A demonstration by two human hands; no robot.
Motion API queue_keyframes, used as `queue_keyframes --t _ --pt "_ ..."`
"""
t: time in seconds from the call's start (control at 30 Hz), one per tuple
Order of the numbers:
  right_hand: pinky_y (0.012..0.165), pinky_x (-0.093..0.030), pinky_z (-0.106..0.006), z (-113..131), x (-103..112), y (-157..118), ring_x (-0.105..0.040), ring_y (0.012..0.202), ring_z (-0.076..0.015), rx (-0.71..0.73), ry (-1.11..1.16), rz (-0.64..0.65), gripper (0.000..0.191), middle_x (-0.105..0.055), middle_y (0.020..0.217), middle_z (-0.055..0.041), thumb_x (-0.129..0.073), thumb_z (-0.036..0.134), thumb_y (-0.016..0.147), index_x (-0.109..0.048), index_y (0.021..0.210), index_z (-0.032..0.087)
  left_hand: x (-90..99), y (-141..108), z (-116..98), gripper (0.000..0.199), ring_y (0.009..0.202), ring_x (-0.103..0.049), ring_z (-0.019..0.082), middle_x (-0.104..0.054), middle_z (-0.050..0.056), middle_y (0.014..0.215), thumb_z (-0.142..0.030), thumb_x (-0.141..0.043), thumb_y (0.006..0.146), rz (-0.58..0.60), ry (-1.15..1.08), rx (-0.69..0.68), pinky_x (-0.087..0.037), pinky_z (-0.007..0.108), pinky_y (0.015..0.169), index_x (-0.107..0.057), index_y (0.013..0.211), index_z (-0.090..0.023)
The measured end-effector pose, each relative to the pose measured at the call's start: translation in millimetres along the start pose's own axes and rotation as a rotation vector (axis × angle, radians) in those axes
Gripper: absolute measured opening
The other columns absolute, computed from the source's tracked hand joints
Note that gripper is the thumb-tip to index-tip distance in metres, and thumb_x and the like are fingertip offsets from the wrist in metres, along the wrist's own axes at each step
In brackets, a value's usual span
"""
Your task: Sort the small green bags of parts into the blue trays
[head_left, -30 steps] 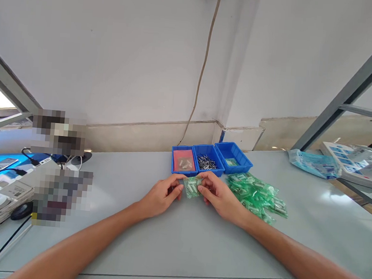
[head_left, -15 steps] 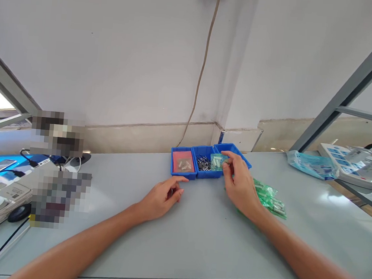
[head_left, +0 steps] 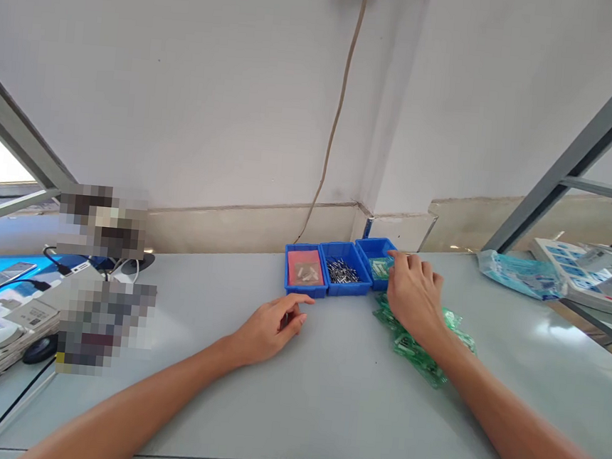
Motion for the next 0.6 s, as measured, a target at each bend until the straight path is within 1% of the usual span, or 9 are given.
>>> queue_keyframes --t 0.07,0.13,0.23,0.33,0.6 --pt "0.085 -0.042 -0.045 -1 -1 1 -0.061 0.104 -0.0359 -0.014 -0.023 0.031 0.045 -0.069 0.120 -0.0209 -0.037 0.018 0.109 -0.051 0.151 0.012 -0.8 0 1 0.039 0.076 -0.061 0.018 -0.069 0.000 0.087 -0.043 -0.047 0.114 0.005 -0.001 0.002 -0.051 0.030 0.080 -0.061 0.145 -0.024" --pt "0.086 -0.042 -0.045 -1 -2 1 -0.061 0.105 -0.0355 -0.014 -0.034 0.065 0.044 -0.069 0.121 -0.0207 -0.039 0.016 0.107 -0.051 0.150 0.013 -1.4 0 2 0.040 0.078 -0.062 0.018 -0.069 0.000 0.088 -0.043 -0.047 0.114 0.007 0.004 -0.001 -0.052 0.031 0.082 -0.061 0.146 -0.024" --pt "0.088 -0.043 -0.045 0 -4 0 -0.061 0.105 -0.0356 0.009 -0.035 0.106 0.038 -0.068 0.119 -0.0207 -0.043 0.013 0.105 -0.059 0.139 0.015 -1.9 0 2 0.040 0.079 -0.063 0.019 -0.070 0.001 0.090 -0.043 -0.047 0.114 0.005 0.013 -0.010 -0.053 0.032 0.084 -0.061 0.146 -0.024" --pt "0.086 -0.044 -0.045 -3 -6 1 -0.061 0.104 -0.0356 -0.001 -0.027 0.112 0.033 -0.068 0.119 -0.0211 -0.045 0.013 0.103 -0.062 0.131 0.015 -2.3 0 2 0.039 0.079 -0.064 0.018 -0.071 0.001 0.091 -0.043 -0.048 0.113 0.008 0.017 -0.011 -0.054 0.032 0.085 -0.062 0.145 -0.025" --pt "0.083 -0.043 -0.042 -14 -11 7 -0.062 0.106 -0.0353 -0.028 0.043 0.098 0.038 -0.066 0.127 -0.0217 -0.043 0.009 0.101 -0.063 0.134 0.013 -2.3 0 2 0.038 0.081 -0.065 0.019 -0.071 0.001 0.090 -0.042 -0.047 0.114 0.010 0.034 -0.018 -0.055 0.032 0.085 -0.063 0.143 -0.024"
Point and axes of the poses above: each hand's wrist, its own y-axis towards the middle knuckle, its own x-axis out of the back of the hand, z = x × y, the point moved 7 cm from there along y, towards the middle knuckle
